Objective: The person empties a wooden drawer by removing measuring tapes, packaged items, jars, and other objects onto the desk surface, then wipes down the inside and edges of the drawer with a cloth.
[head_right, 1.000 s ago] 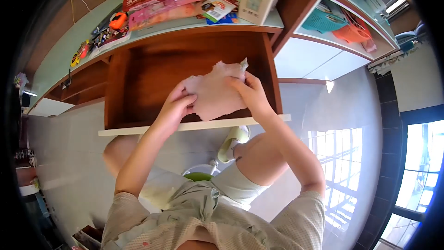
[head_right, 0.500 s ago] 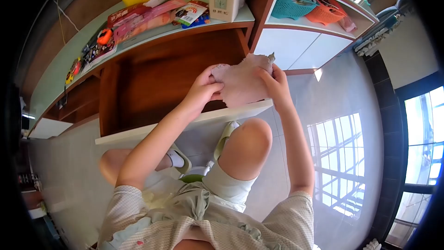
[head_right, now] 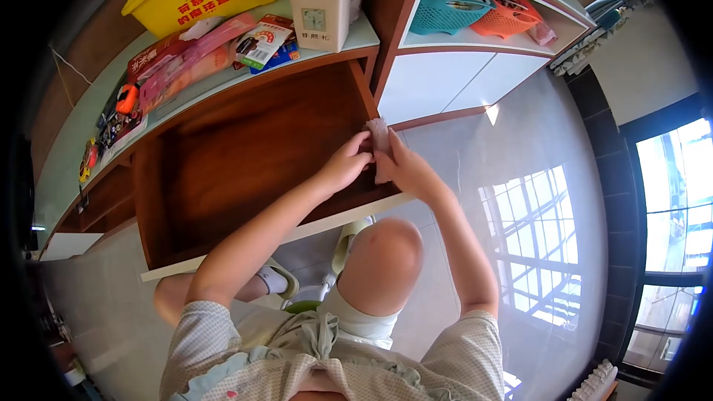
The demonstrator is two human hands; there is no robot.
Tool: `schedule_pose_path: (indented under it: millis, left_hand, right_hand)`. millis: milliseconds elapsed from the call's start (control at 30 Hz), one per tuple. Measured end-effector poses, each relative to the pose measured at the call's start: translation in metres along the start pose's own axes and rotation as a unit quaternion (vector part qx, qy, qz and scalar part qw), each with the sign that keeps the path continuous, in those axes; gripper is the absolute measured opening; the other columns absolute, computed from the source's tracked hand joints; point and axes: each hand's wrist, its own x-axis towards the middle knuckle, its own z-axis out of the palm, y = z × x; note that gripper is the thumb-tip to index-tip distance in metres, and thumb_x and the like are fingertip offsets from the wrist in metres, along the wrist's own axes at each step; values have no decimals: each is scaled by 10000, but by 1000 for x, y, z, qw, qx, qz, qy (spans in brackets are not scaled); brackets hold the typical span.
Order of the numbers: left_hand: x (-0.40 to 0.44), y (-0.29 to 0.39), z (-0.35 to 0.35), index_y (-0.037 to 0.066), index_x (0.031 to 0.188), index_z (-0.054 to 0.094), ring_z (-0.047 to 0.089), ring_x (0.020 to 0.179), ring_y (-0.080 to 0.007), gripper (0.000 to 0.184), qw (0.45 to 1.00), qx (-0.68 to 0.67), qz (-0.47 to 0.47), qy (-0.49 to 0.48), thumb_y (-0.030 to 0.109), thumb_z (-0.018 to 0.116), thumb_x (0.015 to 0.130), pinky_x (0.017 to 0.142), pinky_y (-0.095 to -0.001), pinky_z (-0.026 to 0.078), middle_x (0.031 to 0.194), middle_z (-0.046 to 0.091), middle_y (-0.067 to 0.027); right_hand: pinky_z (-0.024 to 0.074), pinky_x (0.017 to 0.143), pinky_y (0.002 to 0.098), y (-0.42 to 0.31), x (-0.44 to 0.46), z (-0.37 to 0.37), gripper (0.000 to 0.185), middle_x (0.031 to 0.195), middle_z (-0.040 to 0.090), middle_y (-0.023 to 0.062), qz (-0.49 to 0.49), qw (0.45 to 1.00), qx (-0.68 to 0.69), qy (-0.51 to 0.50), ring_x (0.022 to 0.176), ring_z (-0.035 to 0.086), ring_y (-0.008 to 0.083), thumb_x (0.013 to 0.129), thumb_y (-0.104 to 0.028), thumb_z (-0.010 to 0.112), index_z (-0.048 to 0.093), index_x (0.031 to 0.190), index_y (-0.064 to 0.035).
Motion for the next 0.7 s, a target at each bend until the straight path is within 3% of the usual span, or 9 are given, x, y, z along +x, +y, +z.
schedule_pose_path:
  millis: [100,167,200,233,367,467,567,633,700]
  left_hand:
    - [-1,-2,4,4,1279,335,496,1057,-255,435,999,22,-7,34,11,404,849,904,-338,419,1191,470,-171]
    - [-12,-4,10,17,1270,339,447,1141,-367,453,996,-31,25,74,114,436,839,955,-375,362,1200,473,-258]
    - [-13,-3,13,52,1283,295,438,1150,-368,445,997,-47,-25,52,152,424,869,946,-390,365,1253,431,-249]
    - [-12,-4,15,57,1302,265,428,1161,-370,460,996,-57,-33,56,184,412,885,947,-390,364,1279,403,-245]
    - [-23,28,22,70,1359,219,378,1214,-368,490,993,-1,-42,107,279,335,931,988,-381,327,1347,329,-234]
    - [-19,13,22,77,1390,202,328,1257,-358,514,990,-82,-73,84,340,257,951,1030,-363,274,1365,311,-227]
    - [-19,6,22,67,1376,232,484,1066,-173,481,992,-66,-50,93,330,216,974,843,-298,422,1295,405,-133]
    - [-22,13,24,58,1380,221,462,1105,-198,487,993,-53,-39,97,330,212,976,900,-312,391,1288,412,-136]
    - [-22,15,23,47,1382,215,405,1165,-269,501,994,-34,-32,101,333,214,970,967,-343,334,1311,370,-174]
  right_hand:
    - [452,812,423,-9,0,11,617,1201,507,246,-51,995,-78,47,975,530,451,932,-206,370,26,1430,-86]
    - [489,725,411,-19,2,13,667,1292,409,248,-42,986,-156,42,969,552,411,903,-185,414,14,1403,5]
    - [508,681,405,-21,3,14,696,1337,361,249,-38,979,-195,39,967,563,392,889,-174,436,8,1390,50]
    - [539,590,346,-19,3,17,720,1417,231,236,-104,960,-252,71,1068,542,343,833,-121,489,65,1380,75]
    - [534,514,272,-37,10,18,645,1430,216,229,-87,893,-434,85,1177,485,287,767,-90,542,268,1316,110]
    - [526,492,244,-42,29,20,582,1431,214,231,-104,867,-470,129,1189,475,276,750,-78,556,369,1265,117]
    - [530,524,229,-34,71,20,600,1430,204,243,-128,832,-516,159,1132,510,281,742,-79,563,359,1269,122]
    - [536,552,229,-24,99,21,642,1427,202,252,-154,763,-609,151,1076,536,282,739,-85,568,315,1291,126]
    - [540,571,237,-19,102,23,668,1418,196,273,-189,790,-557,174,1033,540,307,744,-86,563,275,1308,127]
